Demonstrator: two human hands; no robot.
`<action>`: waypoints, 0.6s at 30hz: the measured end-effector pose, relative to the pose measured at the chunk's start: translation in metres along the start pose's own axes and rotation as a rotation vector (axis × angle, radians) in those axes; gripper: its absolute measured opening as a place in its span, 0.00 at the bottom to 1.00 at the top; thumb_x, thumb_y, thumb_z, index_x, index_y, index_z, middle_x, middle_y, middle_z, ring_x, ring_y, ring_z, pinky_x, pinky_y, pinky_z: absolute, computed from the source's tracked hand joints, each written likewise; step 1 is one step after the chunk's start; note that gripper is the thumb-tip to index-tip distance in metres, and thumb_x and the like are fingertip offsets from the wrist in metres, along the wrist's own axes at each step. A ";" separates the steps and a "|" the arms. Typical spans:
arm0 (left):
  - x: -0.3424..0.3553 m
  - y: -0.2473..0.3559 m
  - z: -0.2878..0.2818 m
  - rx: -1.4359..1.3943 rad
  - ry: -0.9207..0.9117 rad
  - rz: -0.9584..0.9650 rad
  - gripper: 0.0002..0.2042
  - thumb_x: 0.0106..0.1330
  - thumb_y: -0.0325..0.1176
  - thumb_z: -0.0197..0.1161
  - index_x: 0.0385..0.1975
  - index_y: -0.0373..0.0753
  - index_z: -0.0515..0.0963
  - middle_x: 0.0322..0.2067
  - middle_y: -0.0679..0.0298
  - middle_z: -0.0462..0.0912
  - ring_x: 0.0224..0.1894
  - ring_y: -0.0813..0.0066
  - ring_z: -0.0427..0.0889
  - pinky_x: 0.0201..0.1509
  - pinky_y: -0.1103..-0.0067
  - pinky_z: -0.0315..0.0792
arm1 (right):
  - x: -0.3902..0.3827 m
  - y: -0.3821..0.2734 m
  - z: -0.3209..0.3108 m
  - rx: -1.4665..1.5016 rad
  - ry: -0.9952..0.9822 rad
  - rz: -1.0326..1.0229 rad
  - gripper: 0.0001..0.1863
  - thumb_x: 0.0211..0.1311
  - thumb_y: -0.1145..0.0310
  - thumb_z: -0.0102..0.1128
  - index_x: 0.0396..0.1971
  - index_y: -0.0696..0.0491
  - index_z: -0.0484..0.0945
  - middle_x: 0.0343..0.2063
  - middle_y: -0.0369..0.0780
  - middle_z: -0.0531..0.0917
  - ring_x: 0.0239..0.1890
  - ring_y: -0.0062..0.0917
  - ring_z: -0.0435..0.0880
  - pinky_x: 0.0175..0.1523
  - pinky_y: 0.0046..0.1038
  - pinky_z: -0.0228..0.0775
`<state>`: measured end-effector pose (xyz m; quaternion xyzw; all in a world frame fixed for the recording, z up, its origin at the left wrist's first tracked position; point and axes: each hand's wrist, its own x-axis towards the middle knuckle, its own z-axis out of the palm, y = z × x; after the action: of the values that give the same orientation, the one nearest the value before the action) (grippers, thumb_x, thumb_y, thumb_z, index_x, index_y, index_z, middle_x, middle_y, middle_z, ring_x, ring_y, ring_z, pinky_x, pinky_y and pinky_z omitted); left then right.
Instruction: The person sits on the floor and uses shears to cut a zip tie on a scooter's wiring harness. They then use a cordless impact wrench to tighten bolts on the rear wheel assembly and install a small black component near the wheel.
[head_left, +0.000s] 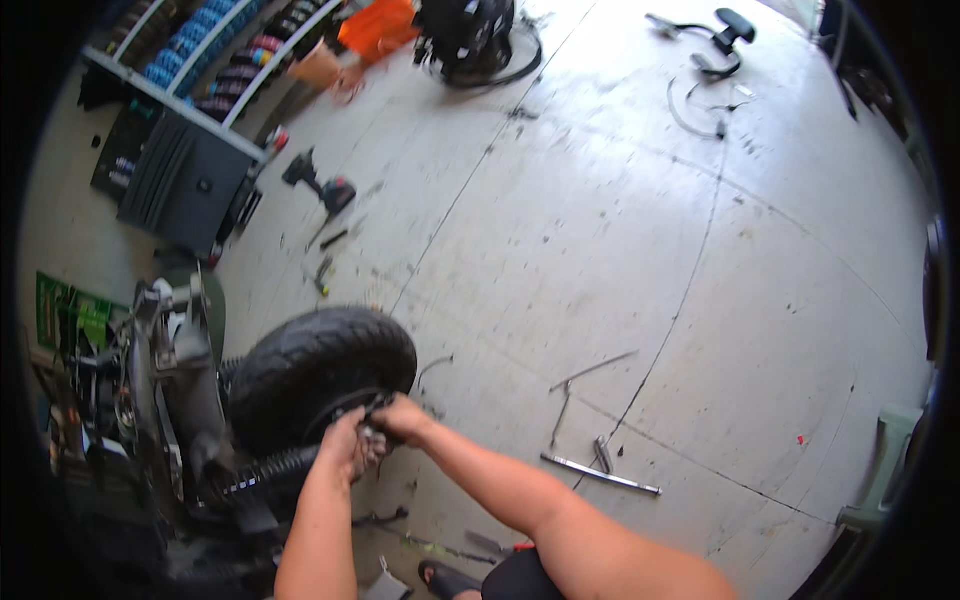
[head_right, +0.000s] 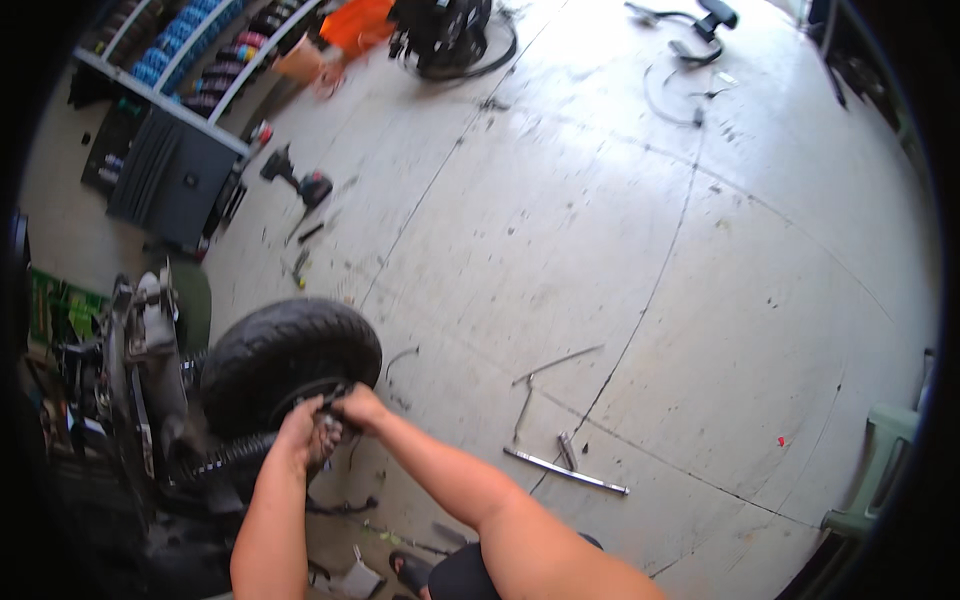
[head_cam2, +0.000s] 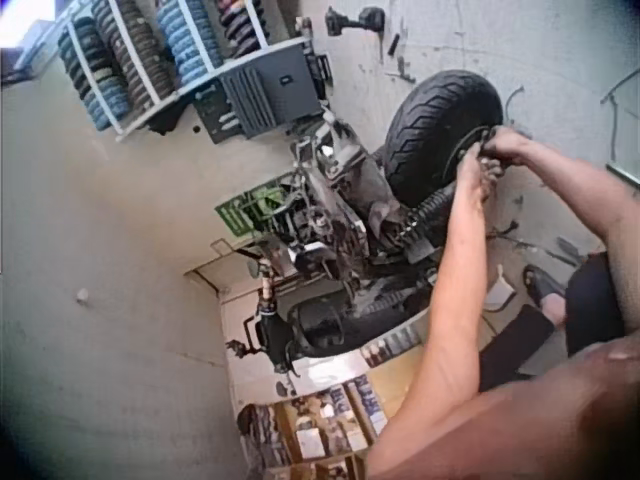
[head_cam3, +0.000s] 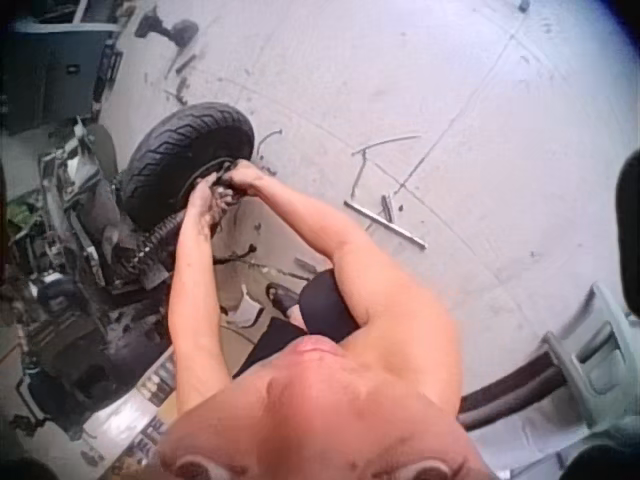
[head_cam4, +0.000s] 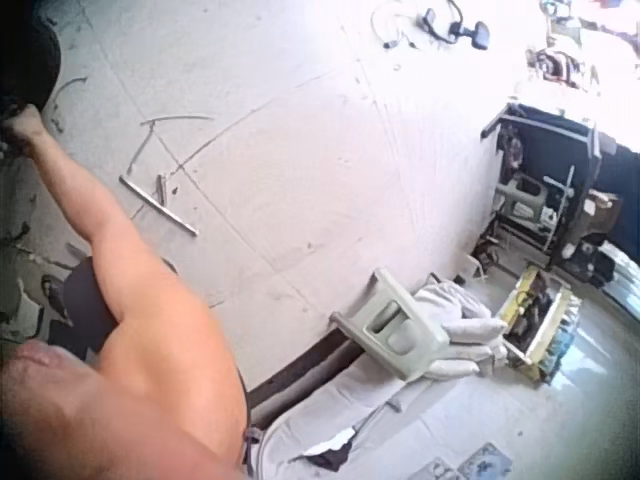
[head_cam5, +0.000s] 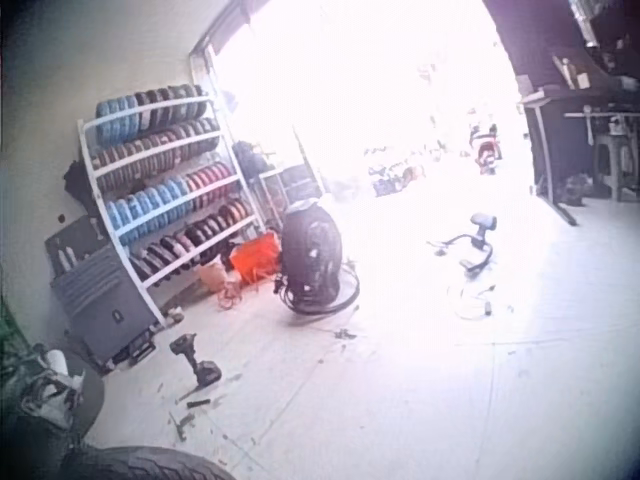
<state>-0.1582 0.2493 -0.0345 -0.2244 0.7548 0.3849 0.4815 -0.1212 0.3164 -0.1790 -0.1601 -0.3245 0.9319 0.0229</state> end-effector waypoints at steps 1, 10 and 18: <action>-0.007 0.002 0.005 -0.060 0.002 0.002 0.22 0.69 0.53 0.43 0.28 0.38 0.71 0.17 0.59 0.76 0.15 0.72 0.73 0.17 0.82 0.63 | -0.003 -0.007 0.000 -0.029 0.010 0.088 0.09 0.47 0.71 0.65 0.28 0.61 0.81 0.24 0.37 0.82 0.25 0.22 0.78 0.30 0.28 0.73; -0.018 0.012 0.025 0.370 0.142 0.032 0.17 0.69 0.45 0.50 0.43 0.35 0.73 0.21 0.56 0.80 0.17 0.70 0.78 0.17 0.82 0.66 | -0.019 -0.026 -0.005 -0.279 0.062 0.132 0.14 0.46 0.64 0.68 0.25 0.61 0.81 0.21 0.39 0.81 0.22 0.22 0.77 0.25 0.26 0.69; 0.008 0.004 0.011 0.054 0.098 0.030 0.14 0.67 0.42 0.49 0.39 0.38 0.70 0.21 0.57 0.78 0.16 0.71 0.76 0.15 0.82 0.65 | -0.019 -0.028 -0.004 -0.045 -0.002 0.179 0.10 0.51 0.67 0.66 0.21 0.58 0.79 0.19 0.38 0.80 0.19 0.21 0.77 0.21 0.26 0.70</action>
<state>-0.1587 0.2607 -0.0424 -0.2187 0.7907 0.3601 0.4442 -0.1037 0.3379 -0.1599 -0.1880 -0.3296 0.9230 -0.0646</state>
